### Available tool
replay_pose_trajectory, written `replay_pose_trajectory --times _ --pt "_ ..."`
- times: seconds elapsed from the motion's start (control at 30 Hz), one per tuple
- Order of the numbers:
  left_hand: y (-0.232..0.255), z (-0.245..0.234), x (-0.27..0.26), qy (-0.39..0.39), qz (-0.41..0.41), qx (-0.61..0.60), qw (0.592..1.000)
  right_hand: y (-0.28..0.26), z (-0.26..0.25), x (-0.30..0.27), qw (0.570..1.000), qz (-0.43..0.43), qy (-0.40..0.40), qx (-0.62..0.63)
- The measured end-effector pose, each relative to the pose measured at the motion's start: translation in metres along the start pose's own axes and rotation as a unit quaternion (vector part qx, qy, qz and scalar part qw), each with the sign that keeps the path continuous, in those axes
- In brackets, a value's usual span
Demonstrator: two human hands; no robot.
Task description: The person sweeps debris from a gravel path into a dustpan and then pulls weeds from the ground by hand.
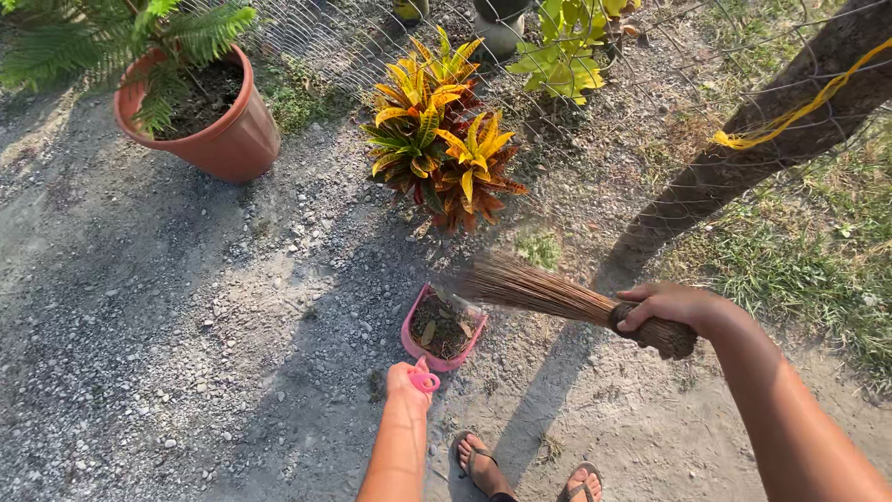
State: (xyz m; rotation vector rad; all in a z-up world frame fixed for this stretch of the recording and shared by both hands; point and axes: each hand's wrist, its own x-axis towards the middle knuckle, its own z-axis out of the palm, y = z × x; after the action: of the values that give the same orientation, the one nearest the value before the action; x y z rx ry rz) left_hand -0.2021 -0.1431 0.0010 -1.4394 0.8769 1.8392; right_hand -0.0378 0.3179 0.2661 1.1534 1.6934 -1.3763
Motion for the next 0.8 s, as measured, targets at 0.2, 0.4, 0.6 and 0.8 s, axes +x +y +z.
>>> replay_pose_trajectory --times 0.2,0.4,0.6,0.8 --pt "0.014 -0.019 -0.011 -0.054 -0.028 0.028 0.998 -0.015 0.081 0.079 0.99 -0.086 0.112 0.015" --pt "0.02 -0.022 -0.017 -0.078 -0.044 0.045 0.995 0.006 0.155 0.063 0.998 -0.064 0.003 0.009" --pt "0.023 -0.027 -0.029 -0.006 -0.011 0.052 0.999 0.069 0.093 -0.049 0.999 0.012 0.02 0.049" --pt "0.033 -0.046 -0.053 -0.02 0.002 0.191 0.981 0.128 0.11 0.016 0.984 -0.009 0.069 0.161"
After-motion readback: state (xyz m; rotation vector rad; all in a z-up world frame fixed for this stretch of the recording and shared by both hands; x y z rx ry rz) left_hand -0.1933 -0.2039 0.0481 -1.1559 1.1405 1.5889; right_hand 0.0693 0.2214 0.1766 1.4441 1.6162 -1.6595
